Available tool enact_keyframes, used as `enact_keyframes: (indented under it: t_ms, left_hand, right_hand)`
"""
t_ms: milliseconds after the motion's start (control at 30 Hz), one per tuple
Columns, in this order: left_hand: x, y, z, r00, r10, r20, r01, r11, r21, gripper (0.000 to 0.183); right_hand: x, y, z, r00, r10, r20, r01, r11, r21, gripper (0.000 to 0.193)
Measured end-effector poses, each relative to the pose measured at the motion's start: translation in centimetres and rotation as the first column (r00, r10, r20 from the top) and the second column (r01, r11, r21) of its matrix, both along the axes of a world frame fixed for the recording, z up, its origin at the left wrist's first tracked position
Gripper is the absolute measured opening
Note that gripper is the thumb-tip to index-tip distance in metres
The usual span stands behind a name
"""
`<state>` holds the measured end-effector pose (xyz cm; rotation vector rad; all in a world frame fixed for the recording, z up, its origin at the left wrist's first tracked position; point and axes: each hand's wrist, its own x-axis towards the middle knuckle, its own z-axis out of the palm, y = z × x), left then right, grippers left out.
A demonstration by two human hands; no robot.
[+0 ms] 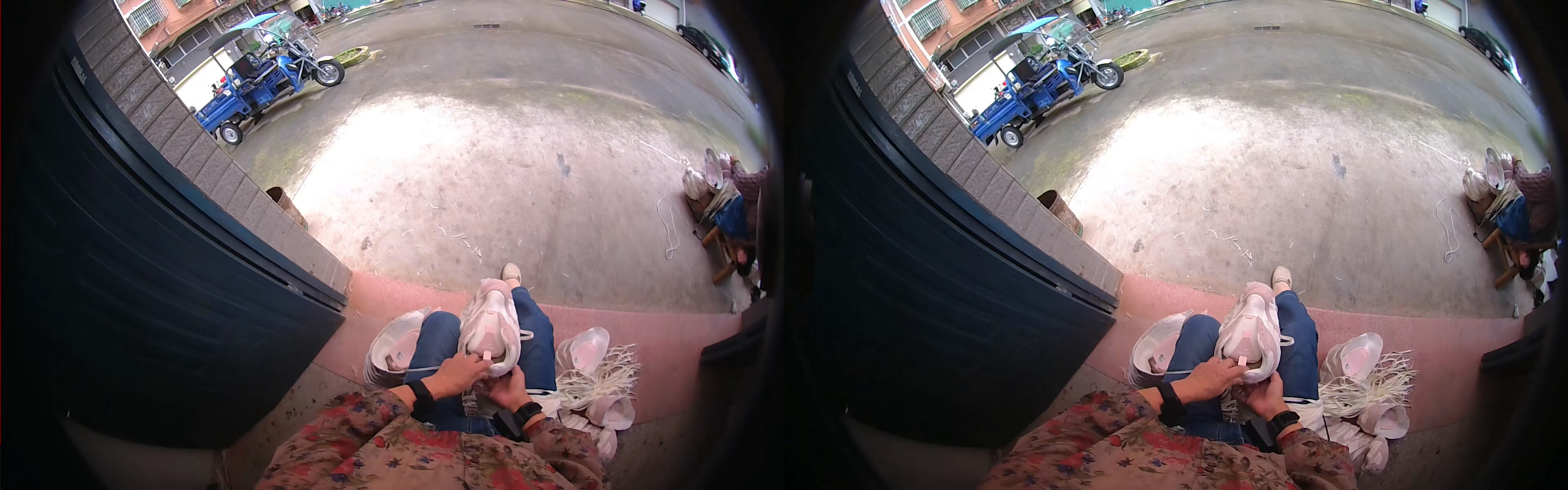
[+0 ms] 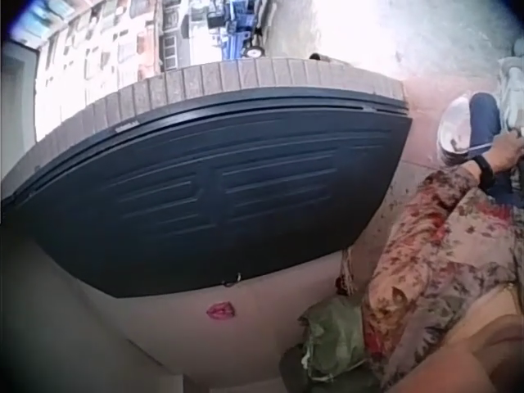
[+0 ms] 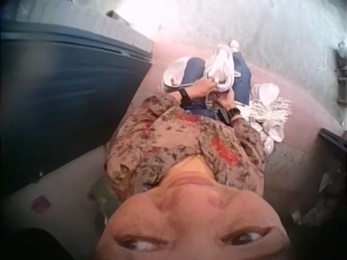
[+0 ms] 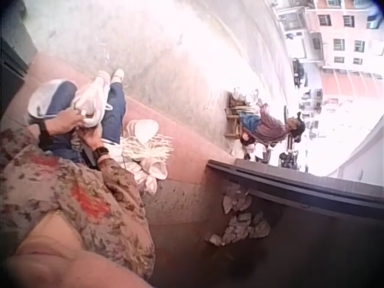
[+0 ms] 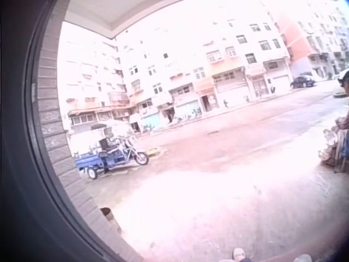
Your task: The recorder is sitting outdoors and lacing a pair of white and pink athletic shoes.
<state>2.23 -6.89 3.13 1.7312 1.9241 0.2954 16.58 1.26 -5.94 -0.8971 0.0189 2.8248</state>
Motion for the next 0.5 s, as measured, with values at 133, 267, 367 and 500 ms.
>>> enact_keyframes:
  t_ms: [133,267,367,500]
  left_hand:
    - [0.2,0.7,-1.1,0.987,-0.015,-0.16,0.018,1.0,0.018,0.03]
    - [0.4,0.8,-2.5,0.976,-0.018,-0.219,0.043,0.993,0.109,0.031]
    - [0.7,1.1,-2.6,0.958,-0.074,-0.277,0.095,0.993,0.065,0.033]
    - [0.8,1.0,-3.1,0.961,-0.075,-0.268,0.093,0.994,0.053,0.033]
  right_hand:
    - [0.0,0.9,0.5,0.979,0.105,0.174,-0.115,0.992,0.046,0.044]
    - [1.0,3.0,2.2,0.856,0.091,0.509,-0.396,0.749,0.532,0.037]
    - [0.0,4.0,6.3,0.75,-0.24,0.616,-0.596,0.158,0.787,0.039]
    - [-2.0,4.2,7.3,0.68,-0.381,0.626,-0.733,-0.339,0.59,0.043]
